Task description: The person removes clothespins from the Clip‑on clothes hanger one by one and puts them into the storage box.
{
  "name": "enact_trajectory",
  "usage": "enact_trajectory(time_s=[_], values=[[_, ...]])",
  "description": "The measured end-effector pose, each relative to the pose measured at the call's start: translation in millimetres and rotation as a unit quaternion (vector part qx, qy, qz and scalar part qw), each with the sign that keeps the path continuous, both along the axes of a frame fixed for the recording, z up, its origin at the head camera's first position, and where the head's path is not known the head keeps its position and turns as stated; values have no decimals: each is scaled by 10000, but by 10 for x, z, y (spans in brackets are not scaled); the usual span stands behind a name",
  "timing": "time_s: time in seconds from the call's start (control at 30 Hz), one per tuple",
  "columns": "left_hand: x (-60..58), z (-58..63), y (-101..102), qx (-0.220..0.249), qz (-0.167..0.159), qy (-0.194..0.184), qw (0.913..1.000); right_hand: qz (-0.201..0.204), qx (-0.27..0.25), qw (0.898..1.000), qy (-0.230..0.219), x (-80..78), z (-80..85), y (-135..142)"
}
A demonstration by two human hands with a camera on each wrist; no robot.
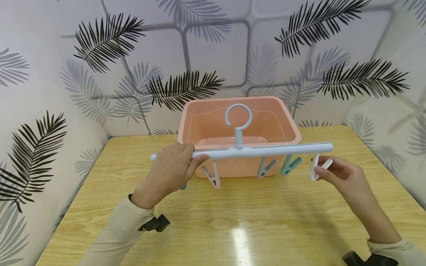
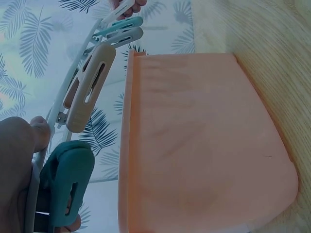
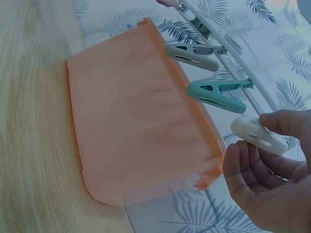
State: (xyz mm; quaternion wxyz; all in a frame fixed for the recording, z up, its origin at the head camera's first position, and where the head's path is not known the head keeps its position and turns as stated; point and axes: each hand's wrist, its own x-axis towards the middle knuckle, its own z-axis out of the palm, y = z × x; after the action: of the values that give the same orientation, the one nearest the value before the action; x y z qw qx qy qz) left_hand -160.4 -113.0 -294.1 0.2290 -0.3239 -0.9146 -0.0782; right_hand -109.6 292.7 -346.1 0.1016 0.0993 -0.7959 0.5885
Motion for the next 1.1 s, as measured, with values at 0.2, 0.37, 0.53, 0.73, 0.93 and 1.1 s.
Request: enact_trajectory(time_s=[0.2, 0.37, 0.53, 0.73, 0.93, 1.1], values=[[6, 14, 23, -60, 52, -160, 9998, 638, -1102, 9918, -65, -8, -16, 23], [19, 15, 38, -86, 98, -181, 9998, 1595, -2026, 9662, 56, -22, -19, -6], [27, -4, 37, -236, 32, 33, 9997, 1426, -1956, 9695, 389, 23, 0, -34], [25, -19, 23, -374, -41, 455, 9983, 434, -1242, 9899, 523, 80, 34, -51], [60, -27, 29, -199, 195, 662, 9974, -644, 140, 9948, 779, 122, 60, -109], [87, -33, 47, -179, 259, 678, 9972, -1509, 1230, 9681, 1576, 128, 71, -191]])
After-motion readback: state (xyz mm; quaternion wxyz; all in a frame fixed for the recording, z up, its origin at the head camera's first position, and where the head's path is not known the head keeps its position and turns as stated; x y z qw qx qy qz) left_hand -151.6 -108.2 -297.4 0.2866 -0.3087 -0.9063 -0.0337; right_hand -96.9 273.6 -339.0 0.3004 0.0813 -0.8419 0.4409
